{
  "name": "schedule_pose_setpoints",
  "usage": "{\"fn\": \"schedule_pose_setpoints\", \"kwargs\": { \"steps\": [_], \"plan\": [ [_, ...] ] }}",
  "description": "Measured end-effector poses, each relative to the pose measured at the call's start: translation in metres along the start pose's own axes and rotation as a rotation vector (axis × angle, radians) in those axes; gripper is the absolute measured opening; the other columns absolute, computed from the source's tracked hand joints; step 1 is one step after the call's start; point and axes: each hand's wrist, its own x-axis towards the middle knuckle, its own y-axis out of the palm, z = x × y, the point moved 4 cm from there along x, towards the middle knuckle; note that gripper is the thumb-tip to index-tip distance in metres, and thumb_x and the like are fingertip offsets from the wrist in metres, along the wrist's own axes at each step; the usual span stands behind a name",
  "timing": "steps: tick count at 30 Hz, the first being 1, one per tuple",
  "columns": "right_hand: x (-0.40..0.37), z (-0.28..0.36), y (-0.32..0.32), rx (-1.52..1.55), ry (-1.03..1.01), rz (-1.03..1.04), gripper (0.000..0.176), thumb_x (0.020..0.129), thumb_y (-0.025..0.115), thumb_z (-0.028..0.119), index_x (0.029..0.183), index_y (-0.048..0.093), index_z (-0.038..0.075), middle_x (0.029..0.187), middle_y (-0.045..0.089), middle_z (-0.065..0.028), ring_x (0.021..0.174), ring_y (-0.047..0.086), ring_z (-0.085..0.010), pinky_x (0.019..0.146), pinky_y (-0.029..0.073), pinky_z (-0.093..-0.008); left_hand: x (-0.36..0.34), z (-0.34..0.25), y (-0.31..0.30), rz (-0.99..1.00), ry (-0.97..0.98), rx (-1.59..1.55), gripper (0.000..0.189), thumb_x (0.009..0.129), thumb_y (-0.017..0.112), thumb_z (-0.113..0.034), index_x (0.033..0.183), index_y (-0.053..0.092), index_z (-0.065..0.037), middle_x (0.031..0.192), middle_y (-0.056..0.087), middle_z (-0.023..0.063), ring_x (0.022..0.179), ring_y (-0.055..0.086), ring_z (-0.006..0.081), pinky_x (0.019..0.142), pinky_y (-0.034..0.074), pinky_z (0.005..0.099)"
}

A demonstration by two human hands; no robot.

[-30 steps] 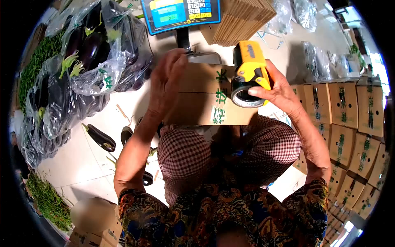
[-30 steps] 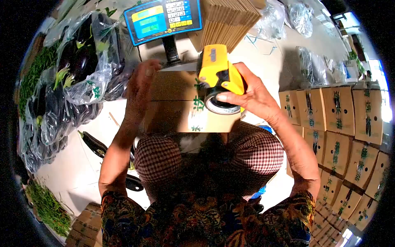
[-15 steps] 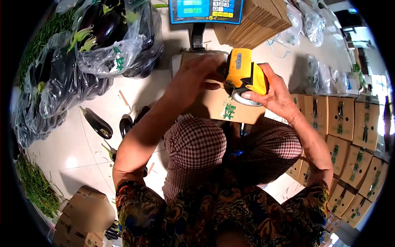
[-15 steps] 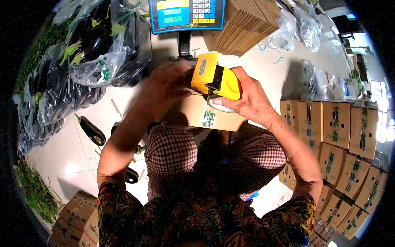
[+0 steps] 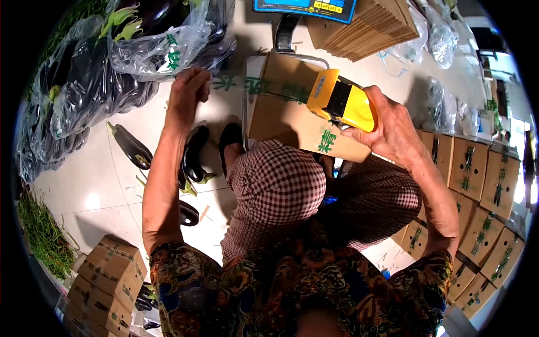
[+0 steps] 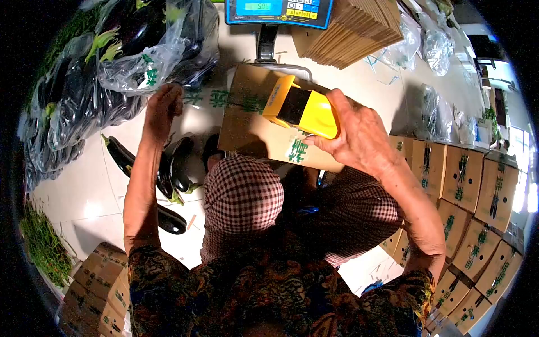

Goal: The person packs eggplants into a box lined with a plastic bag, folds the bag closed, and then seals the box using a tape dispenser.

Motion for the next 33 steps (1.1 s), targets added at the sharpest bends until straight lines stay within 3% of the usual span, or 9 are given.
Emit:
{"fn": "schedule_pose_setpoints", "kwargs": {
  "steps": [4,7,10,13,16,23,28,31,33],
  "plan": [
    [0.012,0.015,0.006,-0.060,-0.018,-0.008,0.060,0.071,0.078,0.040,0.105,0.044,0.003,0.069,0.063,-0.0194,0.062,0.066,-0.0361,0.059,0.054,-0.0427,-0.002,0.015,-0.004,-0.054,0.093,-0.116,0.018,0.094,0.052,-0.017,0.085,0.058,-0.004,0.067,0.047,-0.0021,0.060,0.040,0.0064,0.056,0.033,0.0213],
    [0.018,0.030,0.003,-0.117,-0.030,0.033,0.070,0.073,0.076,0.045,0.114,0.043,0.000,0.074,0.064,-0.0184,0.063,0.065,-0.0342,0.060,0.054,-0.0422,0.003,0.028,-0.011,-0.047,0.119,-0.049,0.017,0.094,0.051,-0.017,0.086,0.058,-0.004,0.068,0.047,-0.0018,0.062,0.041,0.0072,0.057,0.034,0.0224],
    [0.029,0.036,0.003,-0.128,-0.012,0.056,0.056,0.072,0.079,0.036,0.100,0.046,0.002,0.069,0.064,-0.0188,0.062,0.066,-0.0351,0.059,0.054,-0.0422,0.010,0.040,-0.018,-0.069,0.175,-0.045,0.018,0.094,0.050,-0.019,0.087,0.058,-0.005,0.069,0.047,-0.0017,0.062,0.041,0.0087,0.059,0.036,0.0236],
    [0.034,0.040,0.007,-0.148,0.045,0.114,0.053,0.072,0.079,0.035,0.099,0.047,0.002,0.069,0.064,-0.0188,0.060,0.066,-0.0322,0.057,0.054,-0.0408,0.012,0.055,-0.019,-0.112,-0.007,-0.167,0.020,0.094,0.048,-0.022,0.087,0.058,-0.005,0.070,0.048,-0.0014,0.063,0.042,0.0098,0.062,0.037,0.0243],
    [0.039,0.038,0.015,-0.145,0.114,0.196,0.070,0.074,0.077,0.043,0.117,0.045,-0.003,0.072,0.064,-0.0200,0.061,0.065,-0.0338,0.060,0.055,-0.0409,0.015,0.070,-0.018,-0.068,-0.089,-0.495,0.023,0.094,0.047,-0.024,0.089,0.059,-0.005,0.072,0.049,-0.0013,0.064,0.044,0.0100,0.064,0.039,0.0241],
    [0.043,0.034,0.019,-0.149,0.122,0.202,0.067,0.075,0.077,0.037,0.117,0.044,-0.003,0.077,0.065,-0.0211,0.065,0.066,-0.0359,0.063,0.057,-0.0408,0.016,0.085,-0.019,-0.089,0.138,-0.189,0.015,0.092,0.052,-0.017,0.090,0.060,-0.004,0.068,0.047,-0.0012,0.061,0.041,0.0092,0.061,0.036,0.0244],
    [0.047,0.040,0.019,-0.156,0.081,0.174,0.065,0.075,0.077,0.035,0.118,0.044,-0.003,0.077,0.065,-0.0217,0.063,0.066,-0.0360,0.060,0.057,-0.0408,0.017,0.085,-0.019,-0.152,0.138,-0.101,0.015,0.092,0.052,-0.016,0.089,0.060,-0.004,0.065,0.046,-0.0015,0.061,0.041,0.0087,0.059,0.036,0.0244],
    [0.049,0.050,0.020,-0.192,-0.054,0.071,0.048,0.075,0.076,0.026,0.101,0.045,0.001,0.068,0.065,-0.0207,0.058,0.067,-0.0339,0.052,0.054,-0.0410,0.020,0.092,-0.017,-0.190,0.162,-0.107,0.015,0.091,0.053,-0.017,0.087,0.060,-0.004,0.063,0.045,-0.0015,0.060,0.040,0.0084,0.057,0.035,0.0240],
    [0.055,0.051,0.020,-0.194,-0.014,0.103,0.047,0.075,0.076,0.024,0.101,0.044,0.001,0.069,0.065,-0.0208,0.060,0.067,-0.0346,0.053,0.054,-0.0415,0.023,0.103,-0.014,-0.204,0.161,-0.085,0.016,0.091,0.054,-0.018,0.086,0.059,-0.004,0.062,0.045,-0.0015,0.058,0.041,0.0085,0.055,0.035,0.0242]
  ]
}}
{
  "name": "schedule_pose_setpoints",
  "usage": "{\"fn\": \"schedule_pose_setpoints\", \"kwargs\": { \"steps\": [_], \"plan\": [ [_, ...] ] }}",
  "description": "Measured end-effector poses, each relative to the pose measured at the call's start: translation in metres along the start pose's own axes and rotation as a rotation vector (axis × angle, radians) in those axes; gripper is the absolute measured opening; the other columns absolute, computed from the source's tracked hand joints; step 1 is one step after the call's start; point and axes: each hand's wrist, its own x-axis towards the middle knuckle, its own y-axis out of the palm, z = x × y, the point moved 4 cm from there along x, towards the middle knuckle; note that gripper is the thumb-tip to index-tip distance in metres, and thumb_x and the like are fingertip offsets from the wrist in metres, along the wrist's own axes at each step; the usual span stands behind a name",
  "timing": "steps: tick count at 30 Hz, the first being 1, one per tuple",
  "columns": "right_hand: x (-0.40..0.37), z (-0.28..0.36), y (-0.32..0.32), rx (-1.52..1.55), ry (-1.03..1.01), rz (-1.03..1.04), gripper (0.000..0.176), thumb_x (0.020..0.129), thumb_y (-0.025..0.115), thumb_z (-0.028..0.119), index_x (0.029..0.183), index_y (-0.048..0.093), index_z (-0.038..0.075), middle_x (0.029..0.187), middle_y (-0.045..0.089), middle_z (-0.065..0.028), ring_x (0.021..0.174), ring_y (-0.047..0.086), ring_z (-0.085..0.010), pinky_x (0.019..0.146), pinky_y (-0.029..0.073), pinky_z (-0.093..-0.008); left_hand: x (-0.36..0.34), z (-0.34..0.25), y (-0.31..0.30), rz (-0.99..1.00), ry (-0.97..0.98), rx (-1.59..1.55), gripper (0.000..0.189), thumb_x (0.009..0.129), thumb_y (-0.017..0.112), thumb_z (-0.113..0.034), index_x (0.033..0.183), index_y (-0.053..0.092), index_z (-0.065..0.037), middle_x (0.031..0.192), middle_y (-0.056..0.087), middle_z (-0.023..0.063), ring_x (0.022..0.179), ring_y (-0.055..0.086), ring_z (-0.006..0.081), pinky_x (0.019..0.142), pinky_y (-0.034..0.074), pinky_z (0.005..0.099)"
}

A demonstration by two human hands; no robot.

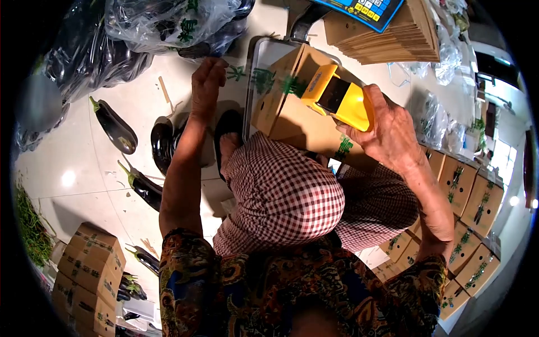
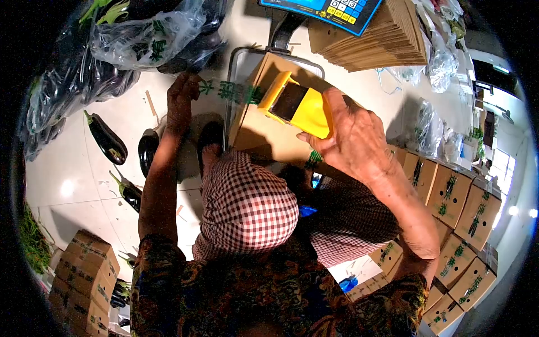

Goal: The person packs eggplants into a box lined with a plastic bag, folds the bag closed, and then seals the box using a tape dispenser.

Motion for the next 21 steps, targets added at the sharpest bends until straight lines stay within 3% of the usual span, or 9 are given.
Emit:
{"fn": "schedule_pose_setpoints", "kwargs": {
  "steps": [3,7,10,13,16,19,21],
  "plan": [
    [0.005,0.004,0.003,0.006,-0.023,0.052,0.045,0.075,0.074,0.020,0.101,0.043,0.001,0.071,0.065,-0.0212,0.060,0.066,-0.0355,0.055,0.054,-0.0424,0.000,0.036,0.003,0.015,0.039,0.103,0.018,0.091,0.055,-0.018,0.083,0.058,-0.003,0.061,0.048,-0.0004,0.052,0.043,0.0093,0.049,0.036,0.0266],
    [0.004,0.006,0.005,-0.005,-0.013,0.019,0.044,0.075,0.070,0.018,0.105,0.043,0.002,0.072,0.063,-0.0209,0.061,0.065,-0.0379,0.058,0.053,-0.0442,0.000,0.047,0.016,-0.016,0.085,0.245,0.018,0.091,0.054,-0.019,0.084,0.059,-0.003,0.061,0.052,0.0072,0.053,0.047,0.0118,0.052,0.041,0.0297],
    [0.004,0.001,0.010,-0.014,0.012,0.048,0.044,0.075,0.065,0.015,0.109,0.042,0.002,0.075,0.062,-0.0203,0.062,0.064,-0.0376,0.059,0.053,-0.0439,-0.007,0.050,0.034,-0.067,0.136,0.396,0.017,0.091,0.054,-0.018,0.083,0.058,-0.003,0.063,0.056,0.0109,0.053,0.054,0.0191,0.053,0.044,0.0338],
    [0.008,-0.003,0.017,-0.003,-0.060,-0.027,0.043,0.074,0.064,0.015,0.108,0.043,0.001,0.075,0.063,-0.0195,0.061,0.064,-0.0369,0.060,0.053,-0.0432,-0.005,0.079,0.061,0.025,0.354,0.599,0.017,0.089,0.056,-0.019,0.083,0.056,-0.004,0.068,0.060,0.0128,0.059,0.060,0.0281,0.055,0.048,0.0382],
    [0.009,-0.007,0.019,0.010,-0.035,-0.054,0.042,0.074,0.065,0.016,0.106,0.044,0.001,0.073,0.063,-0.0185,0.060,0.064,-0.0362,0.060,0.053,-0.0425,-0.009,0.079,0.070,0.061,0.317,0.621,0.018,0.090,0.054,-0.021,0.084,0.055,-0.005,0.076,0.064,0.0127,0.066,0.063,0.0335,0.058,0.051,0.0419],
    [0.013,-0.007,0.022,0.038,-0.004,-0.002,0.043,0.073,0.067,0.017,0.106,0.045,0.000,0.073,0.064,-0.0178,0.062,0.064,-0.0355,0.061,0.053,-0.0422,-0.008,0.070,0.068,0.216,0.092,0.845,0.016,0.091,0.051,-0.022,0.092,0.054,-0.006,0.079,0.065,0.0139,0.067,0.064,0.0348,0.059,0.052,0.0427],
    [0.010,-0.006,0.021,0.050,-0.036,-0.026,0.044,0.073,0.068,0.018,0.107,0.045,0.000,0.074,0.064,-0.0176,0.063,0.065,-0.0350,0.061,0.054,-0.0422,-0.005,0.070,0.063,0.268,0.105,0.938,0.019,0.092,0.050,-0.021,0.104,0.051,-0.007,0.082,0.064,0.0173,0.072,0.062,0.0378,0.064,0.051,0.0444]
  ]
}}
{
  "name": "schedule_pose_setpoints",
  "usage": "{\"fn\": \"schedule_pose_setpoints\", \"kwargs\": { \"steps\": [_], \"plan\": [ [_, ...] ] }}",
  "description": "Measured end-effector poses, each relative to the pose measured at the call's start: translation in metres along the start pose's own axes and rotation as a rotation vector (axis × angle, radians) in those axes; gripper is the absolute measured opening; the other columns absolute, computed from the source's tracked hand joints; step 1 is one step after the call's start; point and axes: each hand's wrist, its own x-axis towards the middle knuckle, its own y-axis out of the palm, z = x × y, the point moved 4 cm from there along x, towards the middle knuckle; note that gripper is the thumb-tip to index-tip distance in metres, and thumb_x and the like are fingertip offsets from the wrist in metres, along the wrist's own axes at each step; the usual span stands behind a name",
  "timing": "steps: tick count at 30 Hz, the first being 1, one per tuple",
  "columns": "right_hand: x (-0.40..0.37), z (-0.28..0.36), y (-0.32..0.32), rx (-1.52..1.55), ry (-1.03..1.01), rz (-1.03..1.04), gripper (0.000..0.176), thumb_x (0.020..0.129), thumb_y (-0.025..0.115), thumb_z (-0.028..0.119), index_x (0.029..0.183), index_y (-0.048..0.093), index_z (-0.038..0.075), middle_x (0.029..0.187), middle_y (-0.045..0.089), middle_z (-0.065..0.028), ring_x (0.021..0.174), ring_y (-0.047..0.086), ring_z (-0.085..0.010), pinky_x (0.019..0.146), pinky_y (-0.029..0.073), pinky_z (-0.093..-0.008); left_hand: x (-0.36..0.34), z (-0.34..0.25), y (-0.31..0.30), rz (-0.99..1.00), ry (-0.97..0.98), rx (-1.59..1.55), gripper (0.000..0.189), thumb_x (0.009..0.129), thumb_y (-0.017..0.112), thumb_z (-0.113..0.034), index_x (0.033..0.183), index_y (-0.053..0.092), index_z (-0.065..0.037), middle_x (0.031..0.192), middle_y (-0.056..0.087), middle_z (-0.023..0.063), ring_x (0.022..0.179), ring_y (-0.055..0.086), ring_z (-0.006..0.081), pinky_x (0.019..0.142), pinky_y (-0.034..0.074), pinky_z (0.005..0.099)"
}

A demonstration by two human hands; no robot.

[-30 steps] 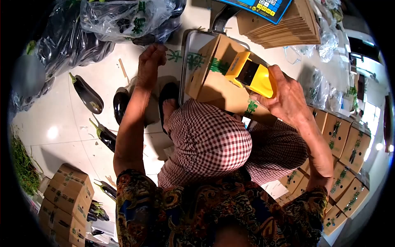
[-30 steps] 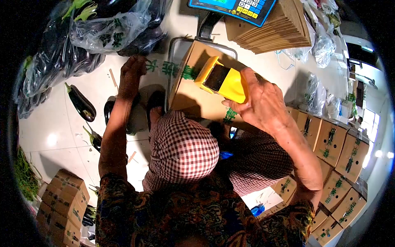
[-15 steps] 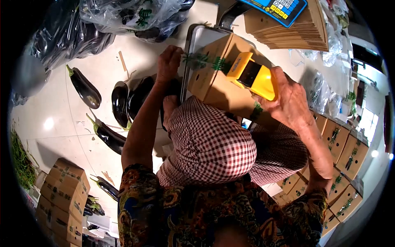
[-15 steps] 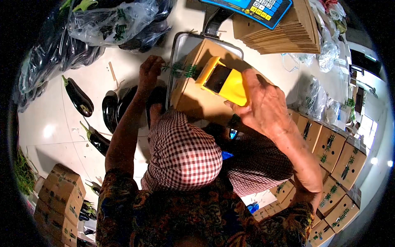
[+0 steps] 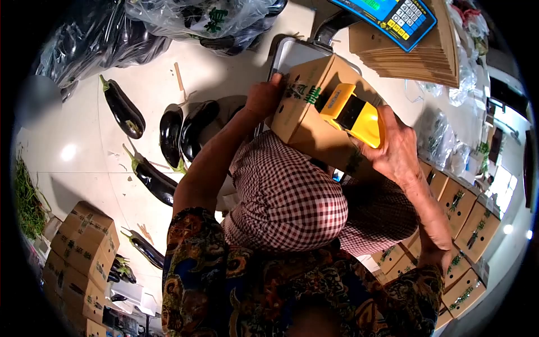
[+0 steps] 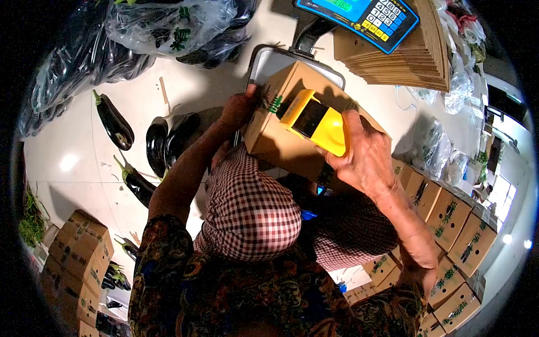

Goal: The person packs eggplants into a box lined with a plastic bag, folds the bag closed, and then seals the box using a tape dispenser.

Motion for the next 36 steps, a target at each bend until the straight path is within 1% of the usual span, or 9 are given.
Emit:
{"fn": "schedule_pose_setpoints", "kwargs": {
  "steps": [5,7,9,15,16,19,23,27,36],
  "plan": [
    [-0.006,-0.005,0.005,0.061,-0.021,-0.104,0.049,0.072,0.072,0.019,0.110,0.047,0.002,0.080,0.065,-0.0185,0.067,0.066,-0.0354,0.062,0.055,-0.0410,0.026,0.024,0.009,-0.224,0.050,-0.450,0.031,0.091,0.049,-0.016,0.121,0.047,-0.005,0.103,0.061,0.0223,0.092,0.060,0.0388,0.078,0.050,0.0437],
    [-0.007,-0.007,0.007,0.093,0.045,-0.077,0.049,0.072,0.073,0.020,0.110,0.048,0.003,0.082,0.065,-0.0186,0.068,0.066,-0.0348,0.062,0.056,-0.0405,0.036,-0.001,0.024,-0.461,0.471,-0.465,0.036,0.094,0.045,-0.011,0.130,0.043,-0.003,0.123,0.053,0.0209,0.109,0.052,0.0376,0.094,0.041,0.0381],
    [-0.008,-0.015,0.008,0.111,0.035,-0.103,0.051,0.072,0.075,0.023,0.112,0.049,0.003,0.083,0.065,-0.0176,0.070,0.067,-0.0338,0.063,0.056,-0.0401,0.037,0.010,0.042,-0.185,0.370,-0.610,0.038,0.097,0.040,-0.010,0.134,0.039,-0.003,0.127,0.050,0.0209,0.111,0.050,0.0386,0.101,0.036,0.0377],
    [-0.017,-0.022,0.007,0.177,0.084,-0.060,0.056,0.069,0.080,0.023,0.113,0.050,0.004,0.090,0.066,-0.0145,0.082,0.067,-0.0292,0.071,0.054,-0.0381,0.033,-0.013,0.030,-0.438,0.600,-0.599,0.035,0.100,0.038,-0.017,0.130,0.043,-0.001,0.127,0.049,0.0231,0.108,0.052,0.0393,0.098,0.040,0.0396],
    [-0.017,-0.021,0.007,0.194,0.063,-0.106,0.057,0.068,0.080,0.024,0.112,0.051,0.004,0.087,0.066,-0.0137,0.080,0.067,-0.0286,0.070,0.053,-0.0379,0.028,-0.037,0.009,-0.285,0.410,-0.694,0.036,0.100,0.040,-0.021,0.130,0.043,-0.001,0.124,0.050,0.0258,0.107,0.053,0.0402,0.093,0.043,0.0417],
    [-0.017,-0.030,0.010,0.195,0.025,-0.087,0.056,0.070,0.075,0.028,0.114,0.049,0.005,0.094,0.065,-0.0141,0.070,0.067,-0.0309,0.069,0.057,-0.0378,0.012,-0.121,-0.053,-0.325,0.574,-0.207,0.041,0.099,0.042,-0.025,0.131,0.040,0.000,0.125,0.049,0.0262,0.107,0.053,0.0409,0.094,0.043,0.0413],
    [-0.014,-0.022,0.002,0.172,-0.002,-0.049,0.050,0.075,0.073,0.031,0.107,0.047,0.002,0.074,0.064,-0.0190,0.058,0.066,-0.0300,0.052,0.057,-0.0375,0.029,-0.112,-0.030,-0.259,0.293,0.000,0.054,0.095,0.046,-0.039,0.132,0.041,0.000,0.123,0.053,0.0246,0.107,0.053,0.0403,0.095,0.042,0.0426],
    [-0.034,-0.036,-0.005,0.032,-0.289,-0.260,0.050,0.078,0.069,0.028,0.114,0.047,0.002,0.066,0.059,-0.0123,0.041,0.050,-0.0160,0.034,0.047,-0.0293,0.017,-0.143,-0.060,-0.165,0.205,0.013,0.044,0.091,0.053,-0.009,0.133,0.039,-0.007,0.139,0.039,0.0227,0.117,0.050,0.0422,0.090,0.049,0.0426],
    [-0.160,-0.172,0.004,0.124,0.111,-0.127,0.052,0.079,0.068,0.044,0.111,0.047,0.009,0.079,0.065,-0.0160,0.063,0.066,-0.0263,0.063,0.060,-0.0373,0.014,-0.147,-0.065,-0.182,0.275,0.236,0.046,0.097,0.043,-0.039,0.129,0.046,-0.005,0.104,0.062,0.0258,0.094,0.060,0.0442,0.077,0.047,0.0494]
  ]
}}
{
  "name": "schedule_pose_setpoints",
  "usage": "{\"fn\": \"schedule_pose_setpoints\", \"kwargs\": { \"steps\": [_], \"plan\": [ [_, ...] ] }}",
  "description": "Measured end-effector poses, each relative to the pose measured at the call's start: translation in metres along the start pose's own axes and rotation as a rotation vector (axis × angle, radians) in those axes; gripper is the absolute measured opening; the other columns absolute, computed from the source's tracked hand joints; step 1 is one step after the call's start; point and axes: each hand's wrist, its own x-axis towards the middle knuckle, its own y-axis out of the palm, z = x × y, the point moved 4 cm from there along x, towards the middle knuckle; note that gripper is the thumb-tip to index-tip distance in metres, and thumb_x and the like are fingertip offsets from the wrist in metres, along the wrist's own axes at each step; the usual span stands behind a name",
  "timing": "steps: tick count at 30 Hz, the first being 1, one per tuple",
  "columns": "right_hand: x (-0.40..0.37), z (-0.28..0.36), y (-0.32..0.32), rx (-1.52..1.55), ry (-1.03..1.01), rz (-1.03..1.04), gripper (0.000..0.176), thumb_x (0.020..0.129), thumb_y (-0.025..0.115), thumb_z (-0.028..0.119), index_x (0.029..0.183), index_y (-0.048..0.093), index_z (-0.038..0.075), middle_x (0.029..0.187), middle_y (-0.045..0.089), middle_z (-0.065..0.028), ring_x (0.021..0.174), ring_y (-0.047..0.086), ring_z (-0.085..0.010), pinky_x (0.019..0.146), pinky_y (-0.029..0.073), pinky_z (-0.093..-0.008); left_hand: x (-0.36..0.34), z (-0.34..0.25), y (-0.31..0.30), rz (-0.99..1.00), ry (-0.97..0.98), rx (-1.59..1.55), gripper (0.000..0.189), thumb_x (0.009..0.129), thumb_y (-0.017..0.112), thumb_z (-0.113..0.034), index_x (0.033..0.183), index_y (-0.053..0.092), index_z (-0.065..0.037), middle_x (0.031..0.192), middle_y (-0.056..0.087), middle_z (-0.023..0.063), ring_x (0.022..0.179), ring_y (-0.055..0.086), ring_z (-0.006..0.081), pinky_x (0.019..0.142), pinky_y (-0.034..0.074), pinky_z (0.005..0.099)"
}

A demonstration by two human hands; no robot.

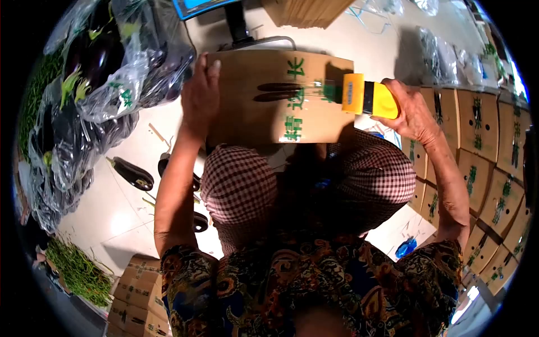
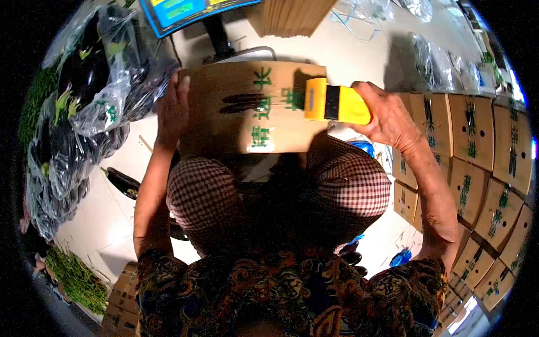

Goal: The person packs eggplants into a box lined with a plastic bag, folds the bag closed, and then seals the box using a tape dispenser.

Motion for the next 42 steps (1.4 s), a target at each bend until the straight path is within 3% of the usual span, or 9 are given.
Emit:
{"fn": "schedule_pose_setpoints", "kwargs": {
  "steps": [3,11,15,19,22,27,32,40,42],
  "plan": [
    [-0.023,-0.026,0.006,0.109,0.150,0.046,0.056,0.075,0.072,0.044,0.111,0.048,0.008,0.087,0.063,-0.0162,0.081,0.066,-0.0324,0.074,0.055,-0.0435,0.004,0.001,0.000,-0.055,0.014,-0.044,0.043,0.098,0.043,-0.037,0.124,0.049,-0.003,0.105,0.061,0.0276,0.097,0.059,0.0448,0.079,0.047,0.0480],
    [-0.026,-0.055,0.059,0.225,0.204,0.025,0.056,0.075,0.074,0.039,0.111,0.045,0.008,0.089,0.061,-0.0181,0.079,0.064,-0.0358,0.071,0.053,-0.0429,-0.001,0.002,-0.004,-0.068,-0.055,-0.071,0.027,0.095,0.053,-0.025,0.111,0.055,-0.002,0.089,0.062,0.0269,0.087,0.062,0.0398,0.076,0.047,0.0451],
    [-0.020,-0.054,0.086,0.327,0.154,-0.082,0.047,0.080,0.071,0.034,0.106,0.041,0.009,0.088,0.060,-0.0190,0.078,0.063,-0.0360,0.066,0.050,-0.0430,0.009,0.016,-0.012,0.056,-0.230,-0.108,0.041,0.097,0.043,-0.042,0.107,0.058,-0.005,0.070,0.057,0.0200,0.070,0.056,0.0302,0.071,0.045,0.0400],
    [0.008,-0.045,0.136,0.555,0.232,0.022,0.045,0.083,0.070,0.031,0.104,0.037,0.010,0.089,0.061,-0.0169,0.081,0.062,-0.0300,0.070,0.052,-0.0356,0.015,0.029,-0.037,0.193,-0.615,-0.265,0.072,0.091,0.041,-0.060,0.116,0.059,0.005,0.105,0.064,0.0152,0.096,0.057,0.0219,0.090,0.042,0.0334],
    [0.013,-0.048,0.150,0.591,0.170,-0.079,0.046,0.081,0.072,0.031,0.106,0.040,0.009,0.091,0.059,-0.0160,0.086,0.062,-0.0291,0.076,0.051,-0.0366,0.016,0.027,-0.041,0.186,-0.592,-0.162,0.080,0.088,0.041,-0.065,0.120,0.056,0.007,0.119,0.059,0.0169,0.107,0.053,0.0239,0.098,0.037,0.0321],
    [0.013,-0.076,0.189,0.592,0.083,-0.122,0.051,0.076,0.076,0.028,0.107,0.042,0.006,0.096,0.058,-0.0182,0.090,0.062,-0.0311,0.081,0.051,-0.0411,0.014,0.025,-0.042,0.207,-0.658,-0.183,0.083,0.087,0.041,-0.067,0.123,0.054,0.007,0.121,0.057,0.0183,0.111,0.051,0.0256,0.099,0.035,0.0343],
    [-0.009,-0.096,0.207,0.416,0.431,0.139,0.053,0.080,0.071,0.035,0.110,0.040,0.004,0.099,0.057,-0.0203,0.092,0.061,-0.0331,0.081,0.049,-0.0427,0.014,0.023,-0.038,0.175,-0.629,-0.227,0.083,0.086,0.042,-0.067,0.124,0.053,0.006,0.124,0.055,0.0174,0.113,0.050,0.0242,0.100,0.034,0.0340],
    [-0.029,-0.119,0.220,0.204,0.331,0.088,0.049,0.082,0.067,0.034,0.106,0.039,0.002,0.103,0.054,-0.0221,0.099,0.057,-0.0382,0.086,0.048,-0.0429,0.014,0.029,-0.037,0.144,-0.692,-0.263,0.084,0.086,0.045,-0.065,0.129,0.050,0.007,0.128,0.053,0.0166,0.116,0.049,0.0239,0.101,0.034,0.0324],
    [-0.016,-0.110,0.228,0.276,0.391,0.199,0.055,0.087,0.060,0.036,0.123,0.036,0.001,0.115,0.052,-0.0233,0.108,0.055,-0.0355,0.089,0.048,-0.0428,0.013,0.025,-0.038,0.143,-0.712,-0.290,0.084,0.086,0.045,-0.065,0.130,0.049,0.006,0.130,0.052,0.0168,0.118,0.048,0.0242,0.102,0.034,0.0324]
  ]
}}
